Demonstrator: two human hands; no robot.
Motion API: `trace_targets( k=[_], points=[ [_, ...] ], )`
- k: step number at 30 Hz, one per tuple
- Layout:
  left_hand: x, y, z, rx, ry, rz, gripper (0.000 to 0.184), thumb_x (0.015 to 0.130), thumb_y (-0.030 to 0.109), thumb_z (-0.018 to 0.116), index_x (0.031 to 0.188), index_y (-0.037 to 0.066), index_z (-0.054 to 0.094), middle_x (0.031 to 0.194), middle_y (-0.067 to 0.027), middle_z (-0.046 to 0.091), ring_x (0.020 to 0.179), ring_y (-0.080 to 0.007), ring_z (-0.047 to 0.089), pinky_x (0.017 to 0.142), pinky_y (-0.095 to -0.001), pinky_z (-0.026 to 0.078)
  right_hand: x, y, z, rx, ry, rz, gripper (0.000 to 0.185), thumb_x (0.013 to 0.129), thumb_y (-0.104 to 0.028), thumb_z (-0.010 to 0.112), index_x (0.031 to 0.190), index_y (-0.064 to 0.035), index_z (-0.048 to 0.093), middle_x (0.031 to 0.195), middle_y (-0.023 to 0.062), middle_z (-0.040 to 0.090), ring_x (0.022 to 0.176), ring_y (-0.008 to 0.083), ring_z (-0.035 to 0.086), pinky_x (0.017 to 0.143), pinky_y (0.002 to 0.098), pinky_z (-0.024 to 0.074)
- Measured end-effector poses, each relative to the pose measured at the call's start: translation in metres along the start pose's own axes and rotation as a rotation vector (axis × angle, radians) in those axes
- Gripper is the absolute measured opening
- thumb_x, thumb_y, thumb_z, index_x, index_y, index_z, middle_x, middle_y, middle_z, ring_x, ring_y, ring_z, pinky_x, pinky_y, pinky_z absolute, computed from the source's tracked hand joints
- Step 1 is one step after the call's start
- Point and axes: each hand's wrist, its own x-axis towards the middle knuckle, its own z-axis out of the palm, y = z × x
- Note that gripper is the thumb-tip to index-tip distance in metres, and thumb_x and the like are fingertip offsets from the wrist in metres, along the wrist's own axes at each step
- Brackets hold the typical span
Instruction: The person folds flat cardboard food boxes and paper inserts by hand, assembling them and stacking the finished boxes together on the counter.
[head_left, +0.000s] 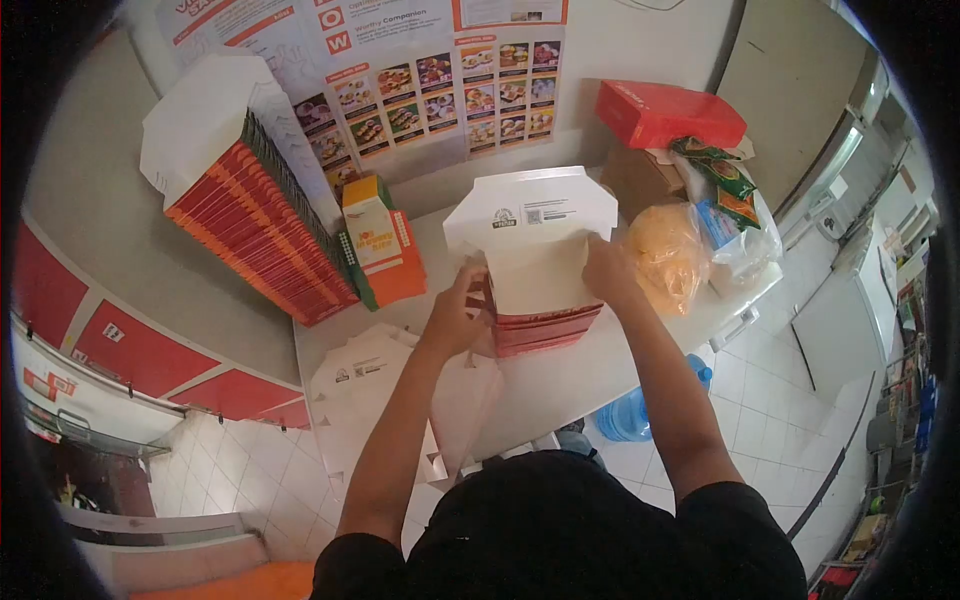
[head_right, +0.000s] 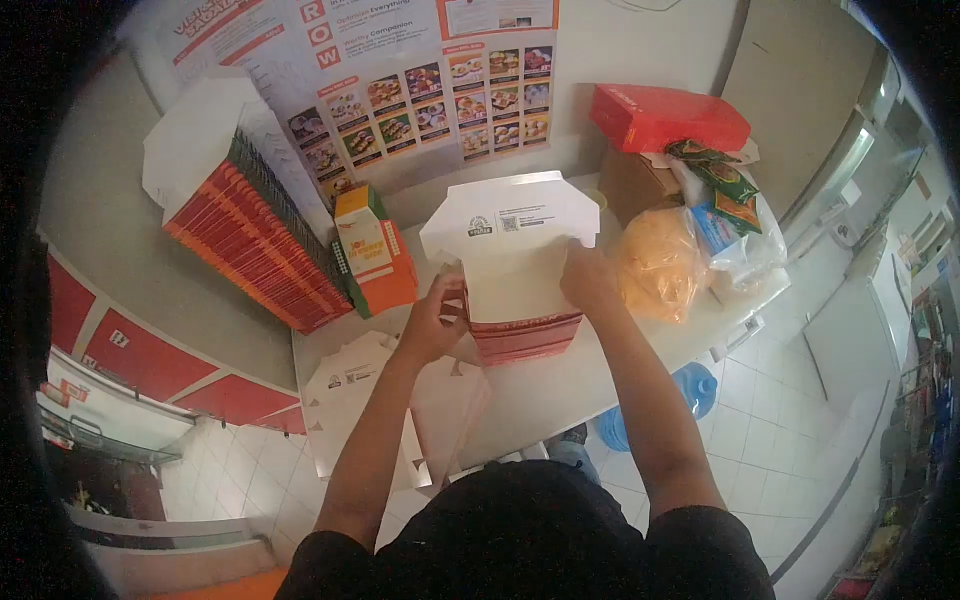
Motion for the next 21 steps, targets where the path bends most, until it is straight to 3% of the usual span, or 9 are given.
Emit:
trace_targets(
  k=[2, 5, 8, 11, 14, 17, 20, 21],
  points=[
    [-0.011, 0.003, 0.007, -0.028, -0.021, 0.025, 0.059, 0.091, 0.002, 0.065, 0.148, 0.011, 0.051, 0.121, -0.0139, 0.07, 0.116, -0.029, 0.069, 0.091, -0.0383, 0.059, 0.005, 0.007, 0.013, -0.043, -0.008, 0.013, 0.03, 0.09, -0.007, 0.056, 0.117, 0.0018, 0.062, 0.095, 0.0279, 0.073, 0.094, 0.0463, 0.072, 0.083, 0.0552, 0.0573],
    [-0.021, -0.045, 0.027, 0.188, 0.118, 0.298, 0.063, 0.094, 0.007, 0.064, 0.154, 0.009, 0.043, 0.138, -0.0207, 0.06, 0.133, -0.0334, 0.058, 0.105, -0.0462, 0.051, 0.0, 0.004, 0.014, -0.077, -0.064, 0.014, 0.029, 0.091, -0.009, 0.055, 0.117, 0.0018, 0.062, 0.093, 0.0299, 0.072, 0.095, 0.0463, 0.072, 0.084, 0.0542, 0.0577],
    [-0.057, -0.046, 0.033, 0.272, 0.269, 0.316, 0.07, 0.095, 0.019, 0.067, 0.157, 0.008, 0.037, 0.157, -0.027, 0.043, 0.151, -0.0382, 0.038, 0.119, -0.0541, 0.036, -0.001, 0.006, 0.019, -0.134, -0.037, 0.052, 0.029, 0.094, -0.016, 0.056, 0.116, 0.0015, 0.063, 0.096, 0.0284, 0.073, 0.096, 0.045, 0.072, 0.086, 0.0544, 0.0575],
    [-0.127, -0.072, 0.043, 0.6, 0.38, -0.207, 0.089, 0.089, 0.035, 0.076, 0.16, 0.007, 0.031, 0.165, -0.0296, 0.026, 0.157, -0.0426, 0.019, 0.124, -0.0566, 0.024, -0.013, -0.007, 0.007, -0.067, -0.058, 0.102, 0.031, 0.093, -0.021, 0.062, 0.113, 0.0029, 0.062, 0.101, 0.0294, 0.071, 0.103, 0.0449, 0.069, 0.089, 0.0543, 0.0559],
    [-0.173, -0.074, 0.038, 0.763, 0.257, -0.946, 0.103, 0.078, 0.045, 0.084, 0.159, 0.008, 0.032, 0.163, -0.0292, 0.028, 0.151, -0.0538, 0.022, 0.118, -0.0647, 0.029, -0.013, 0.008, 0.022, -0.112, 0.079, 0.061, 0.038, 0.097, -0.035, 0.062, 0.114, -0.0017, 0.065, 0.099, 0.0201, 0.074, 0.094, 0.0398, 0.072, 0.083, 0.0518, 0.057],
    [-0.218, -0.125, 0.022, 0.724, 0.326, -0.567, 0.094, 0.071, 0.048, 0.089, 0.146, 0.005, 0.05, 0.156, -0.0301, 0.037, 0.146, -0.0487, 0.033, 0.118, -0.0598, 0.031, -0.023, -0.007, 0.004, 0.149, 0.39, 0.052, 0.033, 0.097, -0.035, 0.065, 0.107, -0.0028, 0.066, 0.092, 0.0169, 0.072, 0.086, 0.0373, 0.071, 0.078, 0.0476, 0.0556],
    [-0.236, -0.154, -0.002, 0.582, 0.297, -0.469, 0.078, 0.065, 0.049, 0.092, 0.124, 0.004, 0.066, 0.147, -0.0278, 0.047, 0.141, -0.0447, 0.041, 0.115, -0.0558, 0.036, -0.055, -0.058, -0.044, 0.54, 0.403, -0.014, 0.026, 0.095, -0.028, 0.07, 0.099, -0.0026, 0.065, 0.088, 0.0139, 0.069, 0.077, 0.0346, 0.067, 0.074, 0.0445, 0.0532],
    [-0.239, -0.151, -0.007, 0.544, 0.315, -0.409, 0.065, 0.063, 0.046, 0.094, 0.109, 0.004, 0.073, 0.142, -0.0253, 0.053, 0.14, -0.0425, 0.042, 0.116, -0.0534, 0.035, -0.068, -0.07, -0.044, 0.555, 0.413, -0.134, 0.022, 0.094, -0.024, 0.071, 0.098, -0.0027, 0.065, 0.086, 0.0132, 0.068, 0.075, 0.0334, 0.066, 0.072, 0.0435, 0.0524]
  ],
)
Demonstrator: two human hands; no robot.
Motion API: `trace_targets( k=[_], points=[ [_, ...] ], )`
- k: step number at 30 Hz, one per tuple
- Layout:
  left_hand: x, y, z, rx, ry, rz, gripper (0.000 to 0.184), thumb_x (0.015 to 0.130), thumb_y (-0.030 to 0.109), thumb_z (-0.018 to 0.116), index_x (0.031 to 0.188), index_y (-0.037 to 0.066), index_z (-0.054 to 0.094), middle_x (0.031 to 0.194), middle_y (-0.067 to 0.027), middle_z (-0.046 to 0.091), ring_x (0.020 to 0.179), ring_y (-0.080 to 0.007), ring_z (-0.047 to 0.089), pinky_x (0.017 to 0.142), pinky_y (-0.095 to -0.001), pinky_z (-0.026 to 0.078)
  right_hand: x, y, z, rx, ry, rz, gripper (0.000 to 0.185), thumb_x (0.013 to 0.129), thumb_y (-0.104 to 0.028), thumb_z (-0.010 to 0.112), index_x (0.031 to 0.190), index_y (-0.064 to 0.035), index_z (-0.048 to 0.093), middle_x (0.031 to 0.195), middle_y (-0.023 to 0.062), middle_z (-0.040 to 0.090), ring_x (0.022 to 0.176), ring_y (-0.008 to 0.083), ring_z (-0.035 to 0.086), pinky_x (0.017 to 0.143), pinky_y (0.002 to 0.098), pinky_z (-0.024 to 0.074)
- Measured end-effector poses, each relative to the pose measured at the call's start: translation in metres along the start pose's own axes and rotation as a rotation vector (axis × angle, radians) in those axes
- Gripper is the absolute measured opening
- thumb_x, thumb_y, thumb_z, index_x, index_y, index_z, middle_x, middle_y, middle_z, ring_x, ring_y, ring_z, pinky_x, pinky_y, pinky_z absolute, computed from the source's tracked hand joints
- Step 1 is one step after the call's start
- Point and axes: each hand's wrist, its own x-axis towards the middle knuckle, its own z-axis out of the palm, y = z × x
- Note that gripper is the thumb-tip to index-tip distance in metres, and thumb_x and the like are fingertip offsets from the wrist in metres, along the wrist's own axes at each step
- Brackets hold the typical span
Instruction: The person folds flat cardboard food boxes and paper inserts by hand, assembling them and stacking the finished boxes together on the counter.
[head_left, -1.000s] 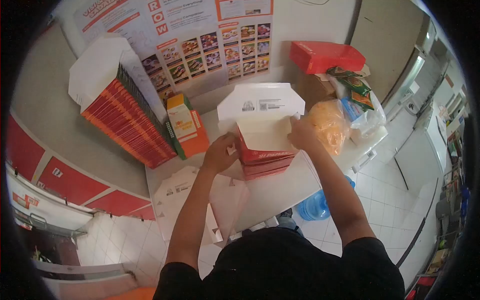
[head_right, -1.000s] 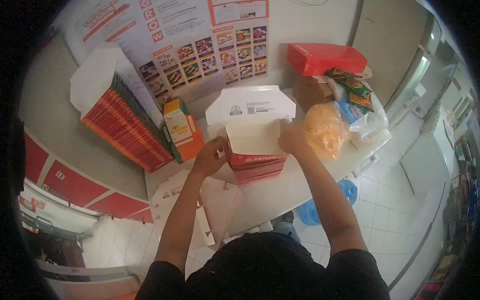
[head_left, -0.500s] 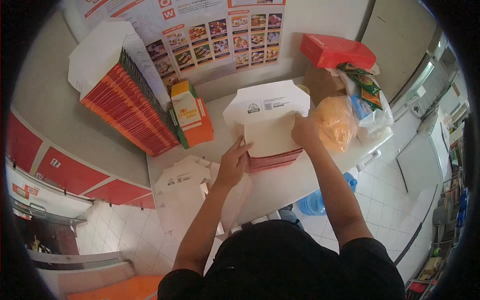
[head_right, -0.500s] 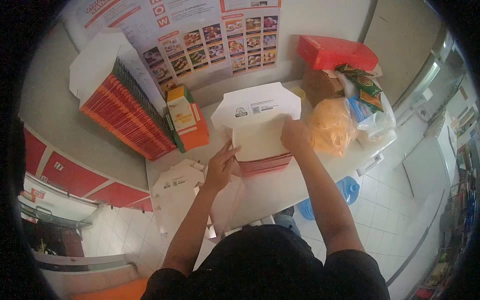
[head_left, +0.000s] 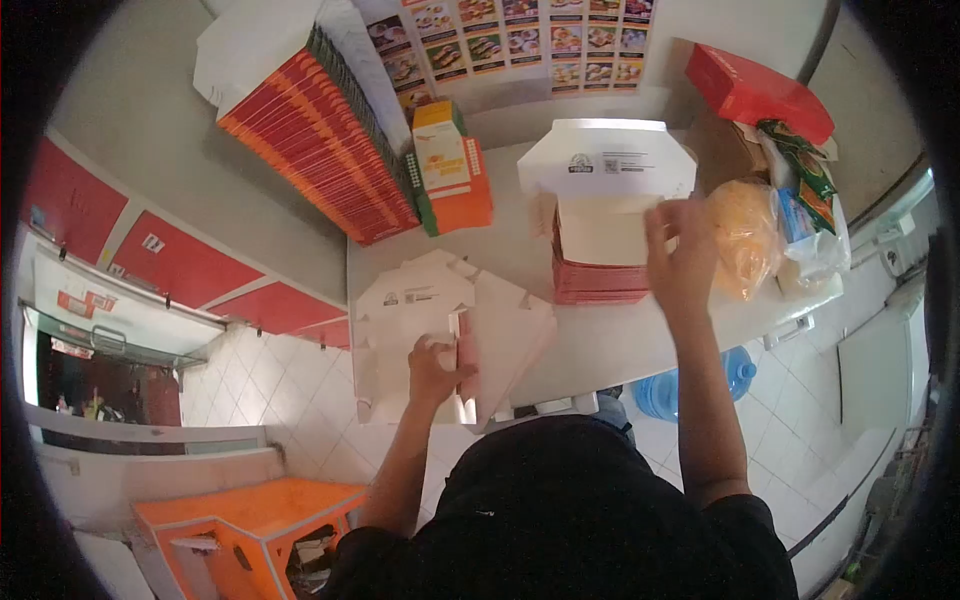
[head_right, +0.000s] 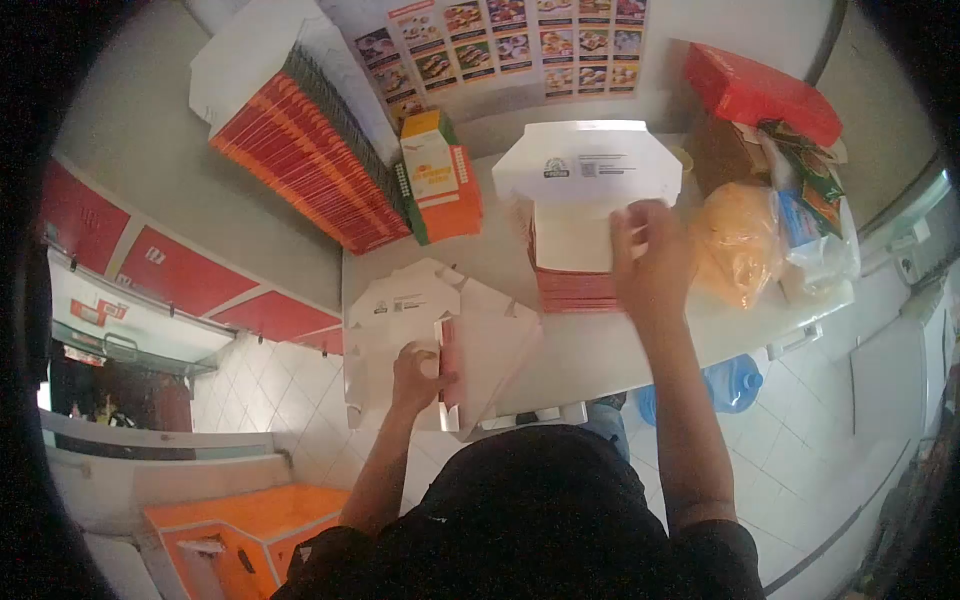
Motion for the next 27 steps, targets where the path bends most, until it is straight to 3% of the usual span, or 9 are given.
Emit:
trace_targets(
  k=[3, 8, 11, 15, 19, 22, 23, 25, 27],
  points=[
    [-0.007, -0.005, -0.015, 0.125, 0.046, 0.094, 0.056, 0.067, 0.038, 0.094, 0.107, 0.005, 0.074, 0.138, -0.0252, 0.056, 0.128, -0.0401, 0.056, 0.107, -0.0492, 0.045, -0.047, -0.038, 0.01, 0.169, -0.197, -0.164, 0.015, 0.092, -0.017, 0.072, 0.094, -0.004, 0.064, 0.086, 0.0124, 0.066, 0.072, 0.0304, 0.065, 0.069, 0.0436, 0.0517],
    [-0.006, -0.037, -0.035, -0.325, -0.129, -0.235, 0.026, 0.089, 0.026, 0.077, 0.1, 0.002, 0.074, 0.135, -0.0225, 0.057, 0.094, -0.0273, 0.07, 0.088, -0.0328, 0.055, -0.108, -0.047, 0.045, 0.298, -0.824, -0.162, 0.025, 0.09, -0.025, 0.073, 0.102, -0.0044, 0.067, 0.091, 0.0133, 0.069, 0.083, 0.0331, 0.069, 0.076, 0.0443, 0.0543],
    [-0.007, -0.029, -0.052, -0.5, 0.072, -0.303, 0.024, 0.103, 0.023, 0.063, 0.108, 0.0, 0.068, 0.123, -0.0148, 0.062, 0.097, -0.0224, 0.068, 0.09, -0.0326, 0.054, -0.13, -0.057, 0.061, 0.356, -0.948, -0.311, 0.037, 0.088, -0.025, 0.077, 0.115, -0.0029, 0.066, 0.114, 0.0179, 0.07, 0.105, 0.0321, 0.069, 0.089, 0.0428, 0.0543],
    [-0.025, 0.066, -0.081, -0.779, 0.477, -0.168, 0.036, 0.107, 0.032, 0.057, 0.125, 0.0, 0.061, 0.118, -0.0114, 0.065, 0.107, -0.0224, 0.066, 0.091, -0.0361, 0.056, -0.149, -0.099, 0.074, 0.645, -0.789, -0.641, 0.078, 0.088, -0.032, 0.077, 0.153, -0.0059, 0.045, 0.16, 0.0204, 0.04, 0.148, 0.0414, 0.037, 0.12, 0.0545, 0.0296],
    [-0.04, 0.115, -0.107, -1.485, 0.197, -0.132, 0.046, 0.109, 0.036, 0.051, 0.143, 0.005, 0.051, 0.134, -0.0108, 0.059, 0.122, -0.0243, 0.061, 0.097, -0.0411, 0.056, -0.159, -0.113, 0.101, 0.531, -0.461, -0.835, 0.072, 0.086, -0.029, 0.073, 0.15, -0.0065, 0.05, 0.156, 0.0199, 0.045, 0.144, 0.0407, 0.042, 0.118, 0.0583, 0.0305],
    [-0.056, 0.133, -0.097, -1.273, 0.204, 0.048, 0.055, 0.106, 0.034, 0.053, 0.154, 0.008, 0.041, 0.146, -0.0118, 0.053, 0.134, -0.0276, 0.055, 0.109, -0.0449, 0.05, -0.138, -0.125, 0.092, 0.516, -0.53, -0.715, 0.072, 0.084, -0.032, 0.073, 0.148, -0.0063, 0.051, 0.151, 0.0186, 0.049, 0.139, 0.0377, 0.047, 0.113, 0.0584, 0.0365],
    [-0.055, 0.134, -0.097, -1.485, 0.233, -0.135, 0.053, 0.104, 0.033, 0.059, 0.149, 0.009, 0.047, 0.145, -0.0127, 0.055, 0.127, -0.0257, 0.059, 0.108, -0.0528, 0.047, -0.132, -0.124, 0.092, 0.488, -0.513, -0.727, 0.074, 0.083, -0.034, 0.073, 0.147, -0.0062, 0.051, 0.149, 0.0182, 0.051, 0.136, 0.0364, 0.049, 0.111, 0.0587, 0.0383],
    [-0.054, 0.166, -0.115, -1.72, 0.259, -0.334, 0.015, 0.103, 0.01, 0.059, 0.111, 0.001, 0.069, 0.102, -0.0121, 0.07, 0.088, -0.0254, 0.067, 0.075, -0.0382, 0.056, -0.129, -0.117, 0.075, 0.398, -0.422, -0.845, 0.065, 0.088, -0.034, 0.073, 0.142, -0.0039, 0.054, 0.145, 0.0186, 0.053, 0.131, 0.0356, 0.053, 0.108, 0.0539, 0.042],
    [-0.041, 0.146, -0.092, -1.382, 0.234, -0.049, 0.026, 0.107, 0.019, 0.053, 0.122, -0.001, 0.062, 0.115, -0.0125, 0.063, 0.102, -0.0215, 0.062, 0.086, -0.0356, 0.052, -0.131, -0.116, 0.065, 0.247, -0.467, -0.679, 0.054, 0.092, -0.036, 0.068, 0.136, -0.0051, 0.06, 0.143, 0.0193, 0.054, 0.129, 0.0345, 0.055, 0.105, 0.0522, 0.0429]
  ],
)
